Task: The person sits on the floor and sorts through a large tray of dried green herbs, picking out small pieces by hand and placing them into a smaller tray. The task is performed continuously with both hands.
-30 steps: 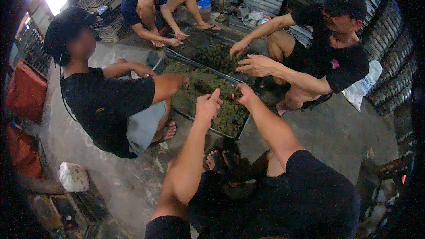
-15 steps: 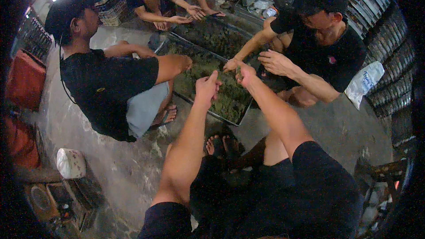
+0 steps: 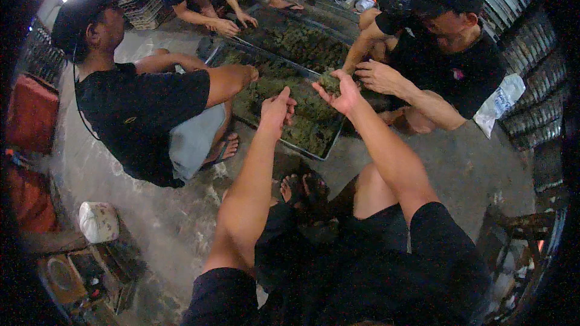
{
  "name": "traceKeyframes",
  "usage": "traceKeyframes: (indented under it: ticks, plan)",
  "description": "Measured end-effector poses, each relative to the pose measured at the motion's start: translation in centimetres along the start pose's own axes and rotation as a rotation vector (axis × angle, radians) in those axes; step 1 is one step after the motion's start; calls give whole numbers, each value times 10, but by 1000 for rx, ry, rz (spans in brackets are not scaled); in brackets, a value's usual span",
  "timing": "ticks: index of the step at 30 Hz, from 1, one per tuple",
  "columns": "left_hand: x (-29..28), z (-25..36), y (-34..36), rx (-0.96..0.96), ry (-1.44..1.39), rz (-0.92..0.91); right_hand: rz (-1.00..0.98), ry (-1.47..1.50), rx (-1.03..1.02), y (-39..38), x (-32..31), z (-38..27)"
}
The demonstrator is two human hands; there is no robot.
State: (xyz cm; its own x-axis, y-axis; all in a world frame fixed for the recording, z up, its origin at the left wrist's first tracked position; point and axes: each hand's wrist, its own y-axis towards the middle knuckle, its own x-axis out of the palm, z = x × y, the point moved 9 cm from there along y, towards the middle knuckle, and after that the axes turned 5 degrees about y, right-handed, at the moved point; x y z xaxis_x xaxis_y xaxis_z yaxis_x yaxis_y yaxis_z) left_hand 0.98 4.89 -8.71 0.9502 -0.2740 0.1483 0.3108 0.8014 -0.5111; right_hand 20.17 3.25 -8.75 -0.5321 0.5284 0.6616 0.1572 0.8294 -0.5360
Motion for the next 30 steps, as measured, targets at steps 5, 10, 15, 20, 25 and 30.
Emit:
traceKeyframes:
  ticks: [5, 10, 15, 20, 25, 30]
  plan:
    - [4, 1, 1, 4, 38, 10, -20, -132, -52, 12, -15, 4]
    - [11, 4, 5, 17, 36, -15, 8, -231, -47, 22, -19, 8]
    - [18, 4, 7, 31, 26, -13, 9, -320, -7, 24, -23, 2]
    - [20, 4, 3, 16, 35, 2, -136, -260, -14, 13, -10, 0]
    - [24, 8, 0, -1, 75, -8, -137, -145, 33, 6, -14, -3]
    - [28, 4, 4, -15, 41, 2, -132, -168, -2, 7, -15, -2]
